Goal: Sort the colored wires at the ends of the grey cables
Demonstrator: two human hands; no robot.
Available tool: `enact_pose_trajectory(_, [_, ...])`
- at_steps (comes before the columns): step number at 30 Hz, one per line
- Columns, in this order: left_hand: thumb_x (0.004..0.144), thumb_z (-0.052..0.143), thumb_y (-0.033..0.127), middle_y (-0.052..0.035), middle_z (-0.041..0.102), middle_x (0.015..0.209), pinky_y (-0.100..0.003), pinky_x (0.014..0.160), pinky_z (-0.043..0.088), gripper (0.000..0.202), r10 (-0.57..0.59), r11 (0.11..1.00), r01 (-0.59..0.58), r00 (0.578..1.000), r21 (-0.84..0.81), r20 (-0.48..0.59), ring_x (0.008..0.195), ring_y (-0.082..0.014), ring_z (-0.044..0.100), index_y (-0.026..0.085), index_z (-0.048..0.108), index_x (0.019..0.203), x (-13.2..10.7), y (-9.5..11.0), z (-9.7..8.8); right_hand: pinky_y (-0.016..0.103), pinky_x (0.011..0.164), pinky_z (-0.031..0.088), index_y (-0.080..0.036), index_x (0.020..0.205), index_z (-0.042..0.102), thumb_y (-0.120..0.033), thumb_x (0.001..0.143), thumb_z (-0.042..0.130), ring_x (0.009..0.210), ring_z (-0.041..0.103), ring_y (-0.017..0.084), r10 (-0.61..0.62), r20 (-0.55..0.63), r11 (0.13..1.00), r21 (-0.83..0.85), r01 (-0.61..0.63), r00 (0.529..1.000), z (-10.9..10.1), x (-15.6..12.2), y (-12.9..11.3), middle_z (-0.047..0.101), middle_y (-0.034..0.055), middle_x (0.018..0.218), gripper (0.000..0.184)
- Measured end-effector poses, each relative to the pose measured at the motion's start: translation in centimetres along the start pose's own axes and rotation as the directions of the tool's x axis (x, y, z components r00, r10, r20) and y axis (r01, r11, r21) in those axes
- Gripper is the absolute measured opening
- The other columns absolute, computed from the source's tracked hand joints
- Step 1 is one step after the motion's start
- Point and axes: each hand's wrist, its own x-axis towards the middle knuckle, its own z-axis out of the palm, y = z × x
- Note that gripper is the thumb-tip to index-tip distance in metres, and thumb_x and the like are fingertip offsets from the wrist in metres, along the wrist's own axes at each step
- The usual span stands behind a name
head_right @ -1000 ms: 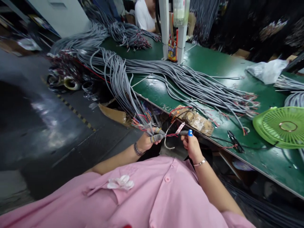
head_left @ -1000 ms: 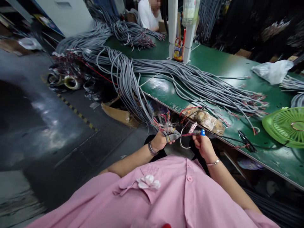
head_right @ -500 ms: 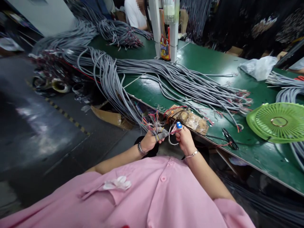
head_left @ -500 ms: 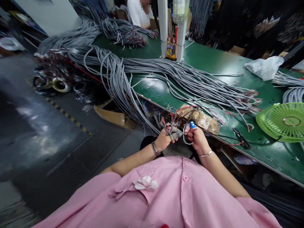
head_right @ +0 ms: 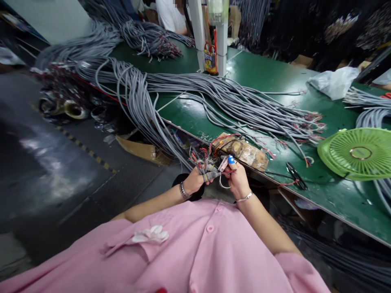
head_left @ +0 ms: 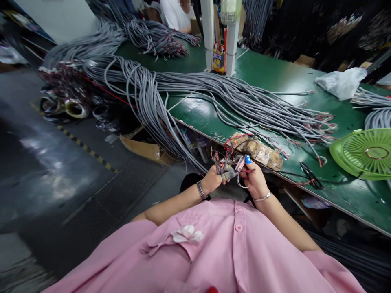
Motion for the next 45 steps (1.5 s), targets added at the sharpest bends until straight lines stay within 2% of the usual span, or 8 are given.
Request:
enact_pose_trajectory(9, [0.069, 0.078, 0.047, 0.0015, 0.054, 0.055, -0.016, 0.041, 0.034, 0.038, -0.02, 0.999, 0.021, 1.0, -0.05, 0.021, 0.044, -0.0051, 0.044, 0.01, 0.069, 0.078, -0.7, 0.5, -0.3, 0.015, 0.033, 0.019, -0.02, 0.072, 0.049, -0.066, 0.071, 0.07, 0.043, 0.035, 0.005, 0.157, -0.075, 0.986, 0.067, -0.152, 0.985, -0.8, -0.8, 0.5, 0.048, -0.0043, 0.06, 0.05])
enact_pose_trajectory(18, [0.069, 0.08, 0.044, -0.0016, 0.058, 0.053, -0.02, 0.045, 0.039, 0.037, -0.096, 0.995, 0.1, 0.983, -0.021, 0.154, 0.046, -0.0084, 0.049, 0.011, 0.072, 0.083, -6.3, 1.1, -2.8, 0.018, 0.033, 0.01, -0.018, 0.079, 0.059, -0.071, 0.073, 0.063, 0.042, 0.024, 0.003, 0.149, 0.008, 0.988, 0.036, -0.149, 0.989, -2.7, -1.4, 1.5, 0.062, 0.001, 0.078, 0.054])
enact_pose_trajectory(22, [0.073, 0.077, 0.045, -0.0005, 0.058, 0.054, -0.019, 0.044, 0.037, 0.035, -0.03, 0.997, 0.028, 0.999, -0.078, -0.024, 0.045, -0.007, 0.047, 0.012, 0.071, 0.083, -7.4, 0.8, -3.3, 0.018, 0.034, 0.009, -0.018, 0.08, 0.058, -0.071, 0.075, 0.061, 0.042, 0.02, 0.003, 0.154, 0.074, 0.987, 0.027, -0.156, 0.985, -1.9, -1.4, 0.9, 0.06, -0.0001, 0.076, 0.054])
enact_pose_trajectory(24, [0.073, 0.076, 0.046, -0.0003, 0.058, 0.055, -0.018, 0.043, 0.036, 0.037, -0.001, 0.996, -0.007, 0.996, -0.093, -0.085, 0.045, -0.0073, 0.048, 0.012, 0.07, 0.085, -7.2, 0.7, -3.3, 0.018, 0.035, 0.009, -0.018, 0.08, 0.057, -0.071, 0.077, 0.06, 0.042, 0.019, 0.003, 0.16, 0.109, 0.986, 0.022, -0.163, 0.981, -1.3, -1.3, 0.3, 0.059, -0.0004, 0.074, 0.053])
enact_pose_trajectory(28, [0.074, 0.076, 0.047, -0.0013, 0.061, 0.058, -0.02, 0.045, 0.038, 0.039, 0.032, 0.999, -0.033, 0.999, -0.019, -0.043, 0.047, -0.0079, 0.05, 0.012, 0.07, 0.089, -6.1, 0.7, -3.0, 0.016, 0.037, 0.009, -0.017, 0.078, 0.057, -0.06, 0.076, 0.069, 0.043, 0.02, 0.003, 0.141, 0.121, 0.99, -0.029, -0.138, 0.983, -0.5, -1.2, -0.6, 0.052, -0.0031, 0.067, 0.045])
enact_pose_trajectory(35, [0.075, 0.075, 0.048, -0.0014, 0.061, 0.06, -0.02, 0.05, 0.041, 0.04, 0.12, 0.993, -0.12, 0.993, 0.005, 0.014, 0.053, -0.0085, 0.053, 0.012, 0.071, 0.091, -2.9, 0.9, -1.6, 0.016, 0.035, 0.013, -0.018, 0.077, 0.055, -0.062, 0.07, 0.073, 0.042, 0.026, 0.002, 0.098, -0.02, 0.989, -0.108, -0.099, 0.995, -0.5, -0.9, -0.7, 0.048, -0.0057, 0.061, 0.048])
enact_pose_trajectory(40, [0.072, 0.077, 0.047, -0.0021, 0.063, 0.065, -0.018, 0.048, 0.041, 0.04, 0.089, 0.996, -0.089, 0.996, -0.03, -0.004, 0.052, -0.0068, 0.05, 0.01, 0.072, 0.088, -1.2, 0.7, -0.5, 0.016, 0.036, 0.018, -0.018, 0.068, 0.051, -0.058, 0.069, 0.077, 0.044, 0.031, 0.004, 0.101, -0.013, 0.994, -0.044, -0.101, 0.995, -0.5, -0.6, -0.7, 0.043, -0.0058, 0.056, 0.048])
enact_pose_trajectory(45, [0.071, 0.078, 0.046, -0.0015, 0.062, 0.065, -0.018, 0.047, 0.042, 0.039, 0.042, 0.998, -0.042, 0.999, -0.039, 0.011, 0.053, -0.0071, 0.052, 0.01, 0.072, 0.086, -0.8, -0.3, -0.5, 0.019, 0.037, 0.019, -0.015, 0.079, 0.065, -0.057, 0.074, 0.073, 0.046, 0.03, 0.005, 0.092, 0.06, 0.996, -0.009, -0.092, 0.994, -0.5, -0.2, -0.3, 0.051, -0.0014, 0.062, 0.042])
